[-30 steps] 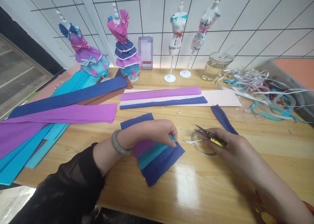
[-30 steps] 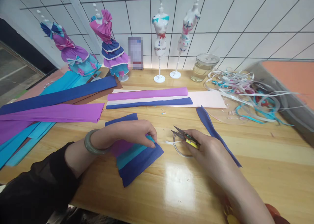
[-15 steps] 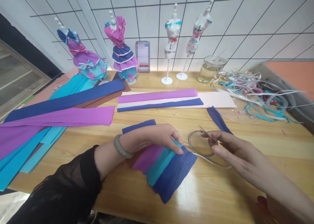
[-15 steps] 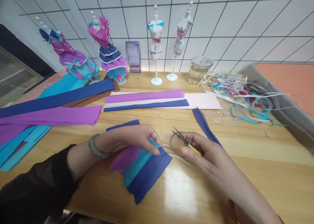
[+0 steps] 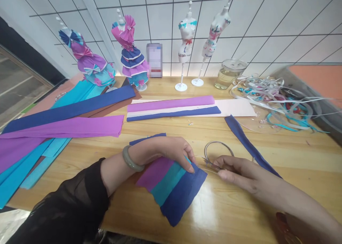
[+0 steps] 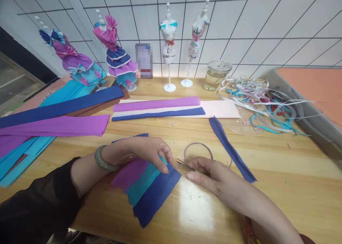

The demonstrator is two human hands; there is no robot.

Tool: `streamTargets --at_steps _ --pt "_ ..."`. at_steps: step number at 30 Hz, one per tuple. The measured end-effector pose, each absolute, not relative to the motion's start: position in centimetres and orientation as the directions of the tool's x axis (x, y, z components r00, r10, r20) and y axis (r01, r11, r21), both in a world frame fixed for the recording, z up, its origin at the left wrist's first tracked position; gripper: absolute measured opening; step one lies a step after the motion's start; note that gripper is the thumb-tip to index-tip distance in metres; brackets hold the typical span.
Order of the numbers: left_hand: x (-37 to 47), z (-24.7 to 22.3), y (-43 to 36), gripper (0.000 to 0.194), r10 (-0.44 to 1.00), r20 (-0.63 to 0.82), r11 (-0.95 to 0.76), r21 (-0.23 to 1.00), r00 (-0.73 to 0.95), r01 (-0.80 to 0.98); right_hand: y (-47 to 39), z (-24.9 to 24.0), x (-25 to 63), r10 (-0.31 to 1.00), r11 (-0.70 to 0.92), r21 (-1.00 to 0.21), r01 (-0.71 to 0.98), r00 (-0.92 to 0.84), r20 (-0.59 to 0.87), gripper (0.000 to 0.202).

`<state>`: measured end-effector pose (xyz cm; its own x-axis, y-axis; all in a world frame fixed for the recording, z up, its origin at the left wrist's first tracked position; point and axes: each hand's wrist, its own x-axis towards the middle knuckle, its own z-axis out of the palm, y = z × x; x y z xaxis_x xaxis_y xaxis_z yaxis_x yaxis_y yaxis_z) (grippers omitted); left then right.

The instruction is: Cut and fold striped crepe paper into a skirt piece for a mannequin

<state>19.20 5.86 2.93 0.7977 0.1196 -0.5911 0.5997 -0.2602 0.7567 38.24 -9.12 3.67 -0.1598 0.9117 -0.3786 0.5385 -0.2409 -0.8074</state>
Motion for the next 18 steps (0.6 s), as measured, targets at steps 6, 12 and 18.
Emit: streamTargets --at_steps 6,12,18 --pt "19.2 2.3 5.7 0.030 0.107 -0.496 -0.081 0.859 0.861 0.505 -8.5 2.8 38.5 0.909 -0.221 -0.754 0.619 -0.148 -0.388 0.031" --pt "19.4 1.5 5.7 0.029 0.095 -0.454 0.095 0.890 0.886 0.446 -8.2 2.8 39.0 0.952 -0.292 -0.765 0.574 0.095 -0.292 0.030" --pt "19.4 0.9 5.9 0.033 0.125 -0.398 0.160 0.912 0.909 0.378 -9.2 4.2 39.1 0.959 -0.223 -0.800 0.558 -0.022 -0.282 0.041"
